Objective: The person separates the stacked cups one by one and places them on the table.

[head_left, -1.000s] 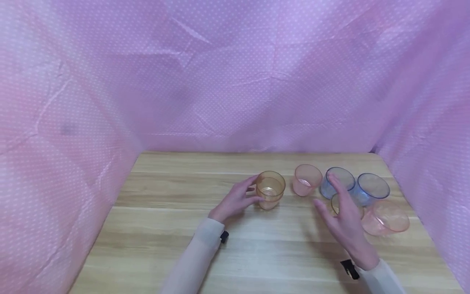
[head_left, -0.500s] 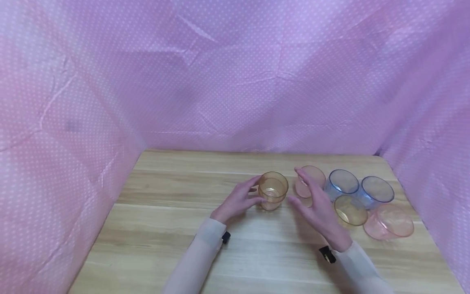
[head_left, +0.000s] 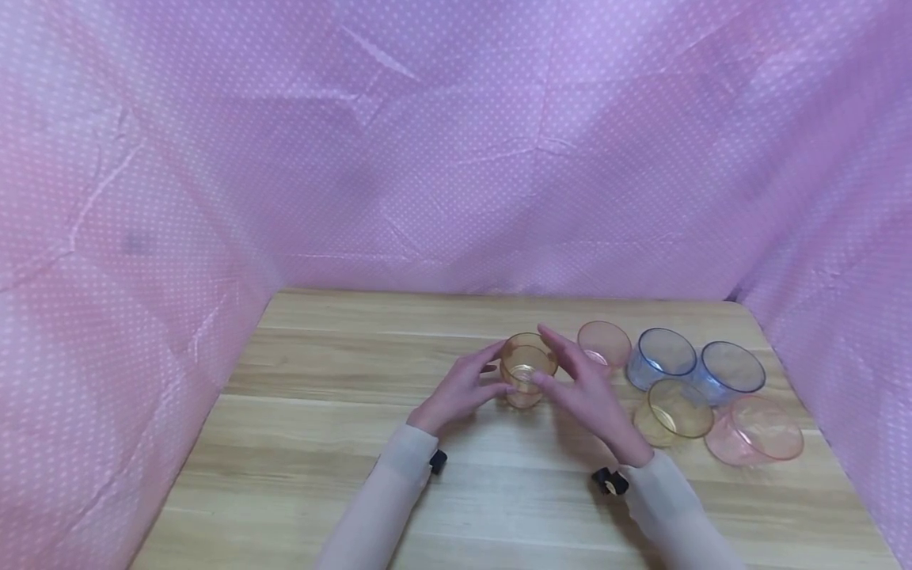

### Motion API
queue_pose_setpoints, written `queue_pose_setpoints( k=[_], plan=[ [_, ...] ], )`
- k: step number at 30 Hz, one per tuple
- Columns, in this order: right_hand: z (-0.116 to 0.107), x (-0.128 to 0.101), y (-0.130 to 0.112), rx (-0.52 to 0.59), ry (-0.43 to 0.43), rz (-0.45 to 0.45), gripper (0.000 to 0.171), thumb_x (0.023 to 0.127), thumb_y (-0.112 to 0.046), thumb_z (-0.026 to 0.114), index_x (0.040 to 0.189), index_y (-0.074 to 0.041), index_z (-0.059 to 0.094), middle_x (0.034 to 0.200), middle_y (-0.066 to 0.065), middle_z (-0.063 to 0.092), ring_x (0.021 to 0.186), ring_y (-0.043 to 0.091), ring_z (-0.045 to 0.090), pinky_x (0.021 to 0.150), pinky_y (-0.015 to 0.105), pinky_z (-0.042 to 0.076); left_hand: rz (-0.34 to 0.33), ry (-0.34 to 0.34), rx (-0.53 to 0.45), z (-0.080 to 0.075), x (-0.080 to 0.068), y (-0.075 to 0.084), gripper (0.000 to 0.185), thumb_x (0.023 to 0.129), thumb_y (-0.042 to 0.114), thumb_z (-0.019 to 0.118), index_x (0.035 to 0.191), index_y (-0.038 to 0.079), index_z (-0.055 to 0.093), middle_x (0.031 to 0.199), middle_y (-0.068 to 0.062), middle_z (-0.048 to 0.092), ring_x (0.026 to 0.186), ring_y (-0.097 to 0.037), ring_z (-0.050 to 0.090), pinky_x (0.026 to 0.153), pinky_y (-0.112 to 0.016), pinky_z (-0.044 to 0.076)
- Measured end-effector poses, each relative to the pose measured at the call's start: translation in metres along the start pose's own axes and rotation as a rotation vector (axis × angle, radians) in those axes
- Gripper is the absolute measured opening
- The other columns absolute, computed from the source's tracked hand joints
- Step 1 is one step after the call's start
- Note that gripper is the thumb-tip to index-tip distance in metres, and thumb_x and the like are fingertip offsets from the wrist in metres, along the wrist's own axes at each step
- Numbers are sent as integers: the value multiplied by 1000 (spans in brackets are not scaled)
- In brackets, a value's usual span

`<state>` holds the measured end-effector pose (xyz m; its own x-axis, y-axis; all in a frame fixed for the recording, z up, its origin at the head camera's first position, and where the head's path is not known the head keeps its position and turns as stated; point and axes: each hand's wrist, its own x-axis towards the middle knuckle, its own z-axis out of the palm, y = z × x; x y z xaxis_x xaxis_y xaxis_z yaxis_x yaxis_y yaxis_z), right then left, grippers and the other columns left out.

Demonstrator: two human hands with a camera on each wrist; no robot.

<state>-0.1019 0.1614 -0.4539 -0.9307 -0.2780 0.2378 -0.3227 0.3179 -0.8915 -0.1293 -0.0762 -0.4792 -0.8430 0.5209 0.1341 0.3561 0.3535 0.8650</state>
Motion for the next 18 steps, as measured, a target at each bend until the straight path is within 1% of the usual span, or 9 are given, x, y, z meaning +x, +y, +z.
queue_pose_setpoints(
  k=[3, 6, 10, 14, 18],
  plan=[
    [0, 2, 1, -1, -23, 53, 85, 92, -27, 82, 160, -8, 36, 160, 15, 44, 146, 34, 43, 121, 48, 36, -9, 3, 15, 0, 0, -2, 77, 94, 15, 78, 160, 14, 39, 154, -10, 52, 134, -29, 57, 111, -40, 50],
    [0, 2, 3, -16, -45, 79, 92, 86, -32, 87, 160, -7, 36, 160, 15, 44, 146, 35, 42, 120, 49, 37, -11, 1, 21, 1, -1, -3, 76, 95, 15, 77, 160, 15, 39, 155, -9, 51, 134, -30, 57, 111, -42, 50],
    [-1, 5, 5, -72, -80, 61, 95, 84, -33, 88, 158, -3, 37, 158, 16, 45, 144, 37, 45, 119, 52, 39, -25, 0, 27, 2, -1, -4, 77, 95, 17, 77, 161, 17, 39, 156, -8, 51, 133, -30, 57, 111, -43, 50],
    [-4, 11, 7, -159, -96, 26, 95, 82, -31, 90, 156, 0, 39, 153, 19, 51, 136, 41, 53, 113, 56, 45, -34, -6, 24, 2, 0, -3, 78, 95, 15, 77, 162, 19, 37, 157, -8, 49, 133, -31, 58, 110, -42, 51],
    [-3, 12, 6, -241, -93, 42, 100, 79, -33, 92, 156, 0, 39, 148, 19, 56, 129, 40, 58, 106, 58, 51, -33, -38, 17, 1, 1, -2, 78, 97, 13, 74, 164, 18, 33, 159, -9, 46, 135, -31, 56, 110, -42, 50]
  ],
)
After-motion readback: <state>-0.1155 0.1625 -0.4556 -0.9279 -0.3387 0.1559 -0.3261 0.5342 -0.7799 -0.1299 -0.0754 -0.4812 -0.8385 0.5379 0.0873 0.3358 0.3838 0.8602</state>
